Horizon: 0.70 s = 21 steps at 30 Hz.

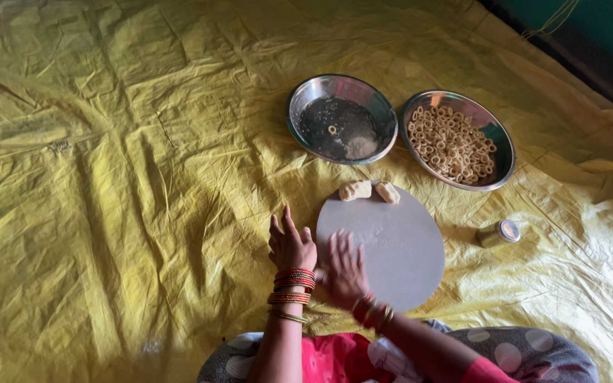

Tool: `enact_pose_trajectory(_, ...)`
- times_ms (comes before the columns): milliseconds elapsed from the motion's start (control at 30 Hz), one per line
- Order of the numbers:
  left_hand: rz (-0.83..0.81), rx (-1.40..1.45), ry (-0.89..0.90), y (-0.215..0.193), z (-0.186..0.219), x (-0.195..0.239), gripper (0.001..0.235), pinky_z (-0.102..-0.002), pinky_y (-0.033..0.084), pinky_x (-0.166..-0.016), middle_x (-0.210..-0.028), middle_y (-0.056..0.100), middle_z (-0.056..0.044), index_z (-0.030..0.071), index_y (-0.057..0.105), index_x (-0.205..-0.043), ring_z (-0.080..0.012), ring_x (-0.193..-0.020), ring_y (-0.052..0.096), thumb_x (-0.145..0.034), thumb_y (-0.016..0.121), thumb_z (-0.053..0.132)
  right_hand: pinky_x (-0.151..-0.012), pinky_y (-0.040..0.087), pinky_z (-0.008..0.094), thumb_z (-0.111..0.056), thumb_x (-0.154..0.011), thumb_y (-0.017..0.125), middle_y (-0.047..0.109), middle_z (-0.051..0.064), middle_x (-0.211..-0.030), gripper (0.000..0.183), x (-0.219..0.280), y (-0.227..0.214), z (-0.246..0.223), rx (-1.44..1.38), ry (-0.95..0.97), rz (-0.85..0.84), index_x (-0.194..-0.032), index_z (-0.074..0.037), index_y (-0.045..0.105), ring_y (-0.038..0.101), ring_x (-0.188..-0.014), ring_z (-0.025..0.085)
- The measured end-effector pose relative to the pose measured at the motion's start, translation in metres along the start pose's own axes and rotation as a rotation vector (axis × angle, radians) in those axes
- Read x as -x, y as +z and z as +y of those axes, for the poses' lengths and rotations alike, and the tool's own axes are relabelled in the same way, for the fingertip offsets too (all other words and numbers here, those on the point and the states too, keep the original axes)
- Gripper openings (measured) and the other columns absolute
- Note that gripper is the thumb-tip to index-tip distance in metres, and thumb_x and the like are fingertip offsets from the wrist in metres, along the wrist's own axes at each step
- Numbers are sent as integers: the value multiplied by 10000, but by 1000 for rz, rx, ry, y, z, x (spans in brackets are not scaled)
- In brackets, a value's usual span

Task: The person rolls small pieces of dough into thin ropes on a round board using a small wooden stick. They then join the ends of the ropes to form small rings and place them into a metal bowl.

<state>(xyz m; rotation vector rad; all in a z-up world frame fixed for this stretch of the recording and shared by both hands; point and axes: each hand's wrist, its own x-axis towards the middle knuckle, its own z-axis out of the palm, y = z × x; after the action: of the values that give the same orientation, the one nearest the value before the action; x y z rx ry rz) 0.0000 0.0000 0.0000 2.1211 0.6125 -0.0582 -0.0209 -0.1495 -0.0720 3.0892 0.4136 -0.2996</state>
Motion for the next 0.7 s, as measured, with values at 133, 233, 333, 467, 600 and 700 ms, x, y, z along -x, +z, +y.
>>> enact_pose_trajectory(133, 63, 11, 35, 8, -5, -6, 729, -661, 312, -1115, -1663, 214, -117, 337, 230, -1587, -390, -1475, 327, -972, 612, 253, -1214, 149, 629, -807, -882, 402, 45, 285, -1680, 1166, -49, -9, 72, 244, 257, 253, -1600, 32, 28, 80, -1560, 440)
enact_pose_trajectory(233, 36, 21, 17, 10, -7, -7, 730, -641, 327, -1117, -1666, 215, -112, 356, 225, -1593, -392, -1461, 343, -977, 598, 237, -1182, 157, 654, -761, -933, 427, 67, 297, -1664, 1099, -54, -12, 88, 188, 242, 442, -1595, 48, 90, 104, -1547, 455)
enact_pose_trajectory(333, 27, 19, 20, 11, -7, -8, 744, -639, 322, -1119, -1664, 206, -117, 360, 208, -1594, -396, -1458, 338, -975, 606, 244, -1196, 153, 633, -686, -940, 436, 78, 327, -1662, 1055, -29, 8, 48, 146, 93, 414, -1591, 92, 146, 115, -1540, 447)
enact_pose_trajectory(467, 20, -4, 17, 12, -9, -7, 778, -644, 314, -1123, -1665, 194, -119, 360, 181, -1598, -392, -1459, 335, -964, 621, 259, -1186, 134, 601, -686, -964, 395, 110, 279, -1656, 842, 20, 25, 2, 154, -164, 503, -1564, -107, 279, 102, -1537, 449)
enact_pose_trajectory(600, 38, -2, 3, 13, -13, -4, 781, -646, 320, -1126, -1671, 211, -103, 376, 190, -1603, -399, -1466, 340, -964, 631, 288, -1244, 102, 620, -660, -980, 338, 77, 273, -1676, 980, -9, 14, 34, 74, 74, 487, -1591, 78, 132, 46, -1565, 439)
enact_pose_trajectory(700, -10, -16, -5, 8, -12, -7, 791, -667, 283, -1122, -1668, 161, -122, 367, 154, -1596, -418, -1471, 295, -969, 633, 323, -1240, 74, 615, -676, -982, 339, 40, 250, -1683, 988, -57, -17, 104, 53, 328, 387, -1599, 51, 80, 11, -1564, 410)
